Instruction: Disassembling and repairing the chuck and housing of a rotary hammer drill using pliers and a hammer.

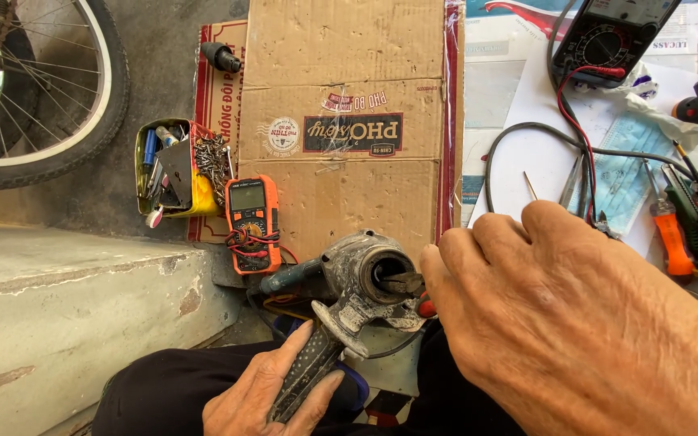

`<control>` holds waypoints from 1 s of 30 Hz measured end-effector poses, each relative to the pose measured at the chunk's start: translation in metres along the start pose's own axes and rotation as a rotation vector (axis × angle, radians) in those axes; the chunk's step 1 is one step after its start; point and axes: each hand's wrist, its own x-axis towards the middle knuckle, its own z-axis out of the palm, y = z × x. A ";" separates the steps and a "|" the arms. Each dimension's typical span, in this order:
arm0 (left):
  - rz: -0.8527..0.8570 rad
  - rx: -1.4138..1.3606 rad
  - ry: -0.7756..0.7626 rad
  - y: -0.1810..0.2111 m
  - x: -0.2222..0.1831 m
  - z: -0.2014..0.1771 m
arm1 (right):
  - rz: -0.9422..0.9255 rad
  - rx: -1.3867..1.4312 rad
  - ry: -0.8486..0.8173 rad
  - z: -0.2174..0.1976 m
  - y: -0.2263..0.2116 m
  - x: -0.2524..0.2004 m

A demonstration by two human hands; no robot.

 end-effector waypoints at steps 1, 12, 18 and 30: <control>-0.017 -0.017 0.014 0.000 0.000 0.000 | 0.035 -0.033 0.086 0.005 -0.003 -0.002; -0.130 -0.091 -0.022 0.001 0.001 -0.002 | 0.084 -0.130 0.214 0.003 -0.009 -0.003; -0.148 -0.122 -0.025 0.004 0.003 -0.004 | 0.076 -0.144 0.233 0.003 -0.009 -0.003; -0.143 -0.120 -0.079 0.004 0.006 -0.009 | 0.200 -0.129 0.120 0.004 0.007 -0.019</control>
